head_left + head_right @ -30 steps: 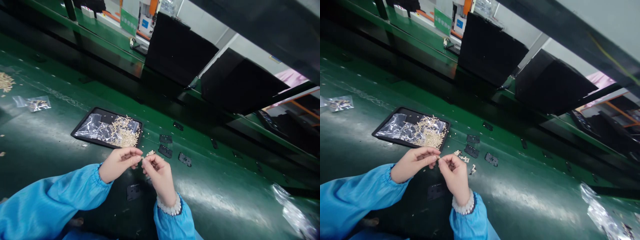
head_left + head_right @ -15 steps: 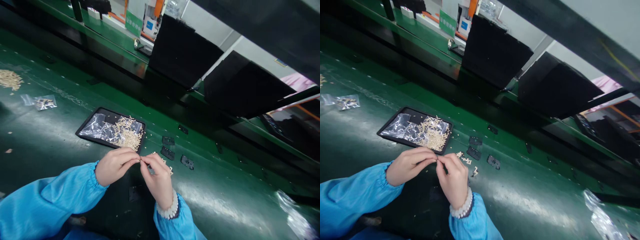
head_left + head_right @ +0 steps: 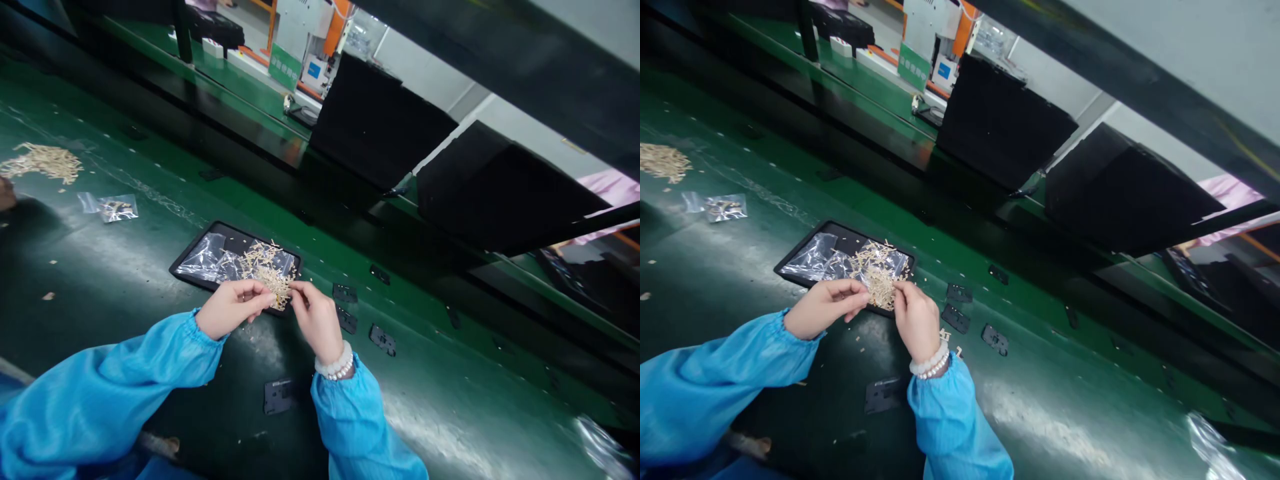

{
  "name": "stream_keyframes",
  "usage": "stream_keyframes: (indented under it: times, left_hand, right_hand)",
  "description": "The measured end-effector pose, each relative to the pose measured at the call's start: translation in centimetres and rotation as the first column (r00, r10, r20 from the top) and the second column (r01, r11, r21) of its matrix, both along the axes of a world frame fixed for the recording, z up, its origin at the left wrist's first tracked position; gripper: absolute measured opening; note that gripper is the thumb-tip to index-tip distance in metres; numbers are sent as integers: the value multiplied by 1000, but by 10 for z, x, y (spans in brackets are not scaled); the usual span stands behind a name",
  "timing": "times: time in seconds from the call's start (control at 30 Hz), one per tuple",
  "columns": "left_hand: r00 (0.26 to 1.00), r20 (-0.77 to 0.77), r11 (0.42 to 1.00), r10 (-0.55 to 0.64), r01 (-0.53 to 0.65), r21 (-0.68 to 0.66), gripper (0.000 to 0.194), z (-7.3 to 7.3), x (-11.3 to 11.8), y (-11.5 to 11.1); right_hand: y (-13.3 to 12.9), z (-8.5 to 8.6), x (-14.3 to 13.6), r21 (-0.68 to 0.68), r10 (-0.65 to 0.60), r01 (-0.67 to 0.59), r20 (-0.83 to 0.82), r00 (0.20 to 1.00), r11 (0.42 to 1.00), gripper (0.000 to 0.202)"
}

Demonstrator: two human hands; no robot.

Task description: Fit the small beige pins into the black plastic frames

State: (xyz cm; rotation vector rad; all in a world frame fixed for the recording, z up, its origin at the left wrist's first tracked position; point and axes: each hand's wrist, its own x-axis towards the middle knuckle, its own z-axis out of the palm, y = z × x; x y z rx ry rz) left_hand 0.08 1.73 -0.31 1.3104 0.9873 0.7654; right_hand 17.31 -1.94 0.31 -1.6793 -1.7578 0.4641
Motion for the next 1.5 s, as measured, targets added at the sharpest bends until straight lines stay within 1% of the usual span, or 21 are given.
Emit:
stream_keyframes:
  times: [0.1, 0.23, 0.33, 0.4, 0.47, 0.5, 0.6, 0.67, 0.7, 0.73, 0.8, 0.83, 0.9, 0.97, 1.03, 1.07, 1.13, 1.23, 1.3, 1.4, 1.5]
  left_hand:
    - [1000, 20, 1000, 17, -17, -1, 22, -3, 0, 3]
    - [1000, 2, 997, 12, -12, 71, 21, -4, -1, 1]
    - [1000, -29, 981, 2, 4, 192, 17, -3, -2, -2]
    - [998, -56, 945, 6, 12, 326, 14, -2, -3, -3]
    - [995, -90, 868, 35, 14, 496, 13, -2, -4, -3]
    - [993, -106, 812, 56, 17, 584, 12, -2, -4, -3]
    - [984, -139, 591, 114, 46, 805, 14, 0, -4, -2]
    - [975, -165, 450, 148, 82, 889, 16, 1, -4, -2]
    - [969, -180, 397, 167, 101, 912, 17, 2, -4, -2]
    - [963, -197, 360, 185, 120, 925, 18, 3, -4, -2]
    - [954, -217, 339, 207, 138, 931, 19, 4, -3, -3]
    - [954, -217, 353, 207, 134, 926, 19, 4, -2, -4]
    - [961, -204, 438, 188, 104, 893, 18, 5, -1, -4]
    - [969, -186, 569, 163, 62, 820, 16, 7, -2, -3]
    - [973, -181, 700, 142, 30, 714, 15, 8, -3, -1]
    - [975, -179, 751, 133, 19, 660, 15, 8, -4, -1]
    - [977, -174, 823, 121, 0, 568, 17, 8, -5, 0]
    - [979, -159, 874, 126, -34, 485, 18, 6, -5, 2]
    - [978, -155, 893, 138, -55, 446, 19, 4, -4, 3]
    - [977, -140, 914, 158, -91, 396, 20, 5, -2, 4]
    - [979, -119, 916, 165, -108, 387, 20, 6, -1, 4]
  right_hand:
    - [-4, 4, -8, 109, 83, -79, -34, 996, 991, 26]
    - [-18, 13, -20, 217, 37, -16, -93, 995, 976, 12]
    - [-23, 15, -24, 221, 58, -46, -48, 997, 974, 12]
    - [-23, 14, -24, 217, 79, -67, -45, 996, 974, 13]
    - [-22, 14, -22, 212, 95, -83, -47, 994, 974, 14]
    - [-21, 14, -21, 212, 100, -89, -42, 994, 973, 14]
    - [-20, 15, -20, 220, 105, -98, -22, 994, 970, 15]
    - [-20, 14, -22, 229, 87, -80, -21, 996, 970, 15]
    - [-19, 14, -24, 233, 71, -62, -29, 997, 971, 16]
    - [-19, 13, -26, 234, 52, -40, -47, 998, 971, 16]
    - [-18, 12, -29, 211, 11, 14, -114, 993, 977, 15]
    - [-17, 12, -30, 180, -7, 38, -171, 985, 983, 14]
    - [-13, 11, -30, 64, -40, 65, -342, 939, 996, 10]
    - [-9, 10, -27, -57, -96, 78, -519, 849, 995, 9]
    - [-5, 10, -23, -110, -155, 111, -606, 780, 988, 13]
    - [-4, 10, -20, -104, -171, 135, -602, 780, 985, 14]
    - [-3, 11, -16, -37, -158, 161, -502, 850, 986, 15]
    - [-5, 14, -14, 118, -79, 110, -239, 968, 987, 12]
    - [-7, 15, -16, 195, -11, 37, -134, 991, 980, 21]
    - [-8, 17, -21, 238, 65, -35, -121, 991, 971, 26]
    - [-9, 17, -25, 207, 63, -40, -107, 992, 977, 17]
